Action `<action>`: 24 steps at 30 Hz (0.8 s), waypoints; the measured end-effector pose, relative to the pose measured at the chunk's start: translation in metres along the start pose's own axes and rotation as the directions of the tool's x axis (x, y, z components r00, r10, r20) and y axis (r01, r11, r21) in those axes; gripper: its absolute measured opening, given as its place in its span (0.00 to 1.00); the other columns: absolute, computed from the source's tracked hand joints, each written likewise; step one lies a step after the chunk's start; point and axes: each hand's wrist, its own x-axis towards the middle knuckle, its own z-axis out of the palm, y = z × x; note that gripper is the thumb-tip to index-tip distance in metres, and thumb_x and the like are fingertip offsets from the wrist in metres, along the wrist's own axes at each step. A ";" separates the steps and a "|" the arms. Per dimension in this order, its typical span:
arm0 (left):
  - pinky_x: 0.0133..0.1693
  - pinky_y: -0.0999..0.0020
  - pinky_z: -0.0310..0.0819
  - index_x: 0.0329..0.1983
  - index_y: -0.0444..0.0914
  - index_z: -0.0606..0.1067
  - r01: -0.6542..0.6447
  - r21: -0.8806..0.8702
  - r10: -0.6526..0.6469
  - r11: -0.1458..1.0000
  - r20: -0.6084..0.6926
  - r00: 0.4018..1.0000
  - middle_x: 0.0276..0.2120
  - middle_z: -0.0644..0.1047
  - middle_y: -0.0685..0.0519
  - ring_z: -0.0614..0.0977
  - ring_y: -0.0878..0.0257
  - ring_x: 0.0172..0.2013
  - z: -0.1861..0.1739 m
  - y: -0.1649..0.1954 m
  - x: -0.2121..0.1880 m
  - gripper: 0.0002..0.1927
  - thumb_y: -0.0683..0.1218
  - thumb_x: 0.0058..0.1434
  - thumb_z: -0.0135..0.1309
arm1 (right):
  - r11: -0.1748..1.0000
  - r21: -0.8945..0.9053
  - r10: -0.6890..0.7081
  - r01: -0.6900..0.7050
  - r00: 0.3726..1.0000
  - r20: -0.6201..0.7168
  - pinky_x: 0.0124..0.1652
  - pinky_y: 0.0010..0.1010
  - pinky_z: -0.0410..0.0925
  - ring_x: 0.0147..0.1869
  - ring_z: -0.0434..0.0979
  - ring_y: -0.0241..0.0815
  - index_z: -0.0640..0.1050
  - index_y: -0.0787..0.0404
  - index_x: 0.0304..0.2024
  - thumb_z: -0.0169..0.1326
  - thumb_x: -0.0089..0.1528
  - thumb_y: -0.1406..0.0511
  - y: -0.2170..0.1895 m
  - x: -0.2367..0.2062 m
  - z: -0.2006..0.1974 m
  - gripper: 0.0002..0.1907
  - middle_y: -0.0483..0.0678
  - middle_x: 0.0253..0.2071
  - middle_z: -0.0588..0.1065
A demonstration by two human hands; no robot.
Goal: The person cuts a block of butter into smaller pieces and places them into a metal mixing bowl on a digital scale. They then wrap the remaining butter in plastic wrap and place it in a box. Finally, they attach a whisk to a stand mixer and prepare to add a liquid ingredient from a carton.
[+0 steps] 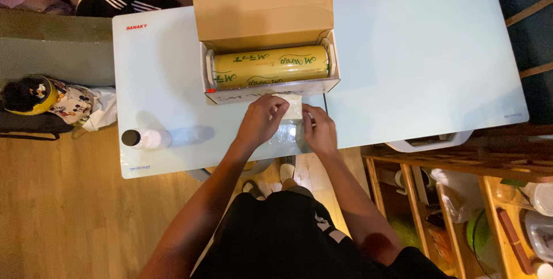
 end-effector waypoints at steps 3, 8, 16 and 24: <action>0.38 0.64 0.75 0.47 0.36 0.79 -0.081 -0.009 0.080 0.997 -0.112 0.991 0.38 0.82 0.48 0.81 0.58 0.32 -0.015 0.009 -0.031 0.09 0.45 0.67 0.57 | 0.992 -0.103 -0.085 0.076 0.993 -0.079 0.35 0.30 0.77 0.41 0.83 0.45 0.80 0.60 0.50 0.53 0.66 0.72 -0.008 -0.005 -0.025 0.11 0.53 0.46 0.80; 0.41 0.52 0.72 0.47 0.28 0.74 -0.031 0.419 0.143 0.908 -0.239 0.960 0.38 0.77 0.40 0.78 0.46 0.37 -0.018 -0.027 -0.073 0.28 0.55 0.54 0.64 | 0.940 -0.243 0.265 -0.240 0.961 0.074 0.34 0.37 0.74 0.34 0.80 0.51 0.75 0.67 0.52 0.63 0.58 0.62 0.012 -0.013 -0.034 0.23 0.57 0.47 0.76; 0.41 0.52 0.74 0.35 0.34 0.80 0.580 -0.055 -0.565 0.813 0.165 0.808 0.32 0.81 0.46 0.80 0.51 0.35 0.022 -0.119 -0.088 0.14 0.51 0.60 0.56 | 0.803 -0.015 0.543 -0.595 0.723 0.427 0.36 0.38 0.71 0.33 0.78 0.45 0.80 0.64 0.35 0.52 0.63 0.58 0.092 -0.026 0.010 0.15 0.51 0.31 0.80; 0.38 0.64 0.73 0.31 0.35 0.78 0.739 -0.340 -0.714 0.582 0.221 0.664 0.31 0.84 0.49 0.84 0.60 0.32 0.027 -0.100 -0.018 0.22 0.56 0.68 0.44 | 0.060 0.613 0.673 -0.788 0.485 0.558 0.32 0.36 0.68 0.27 0.74 0.47 0.66 0.60 0.24 0.44 0.63 0.63 0.099 0.013 0.036 0.13 0.54 0.26 0.73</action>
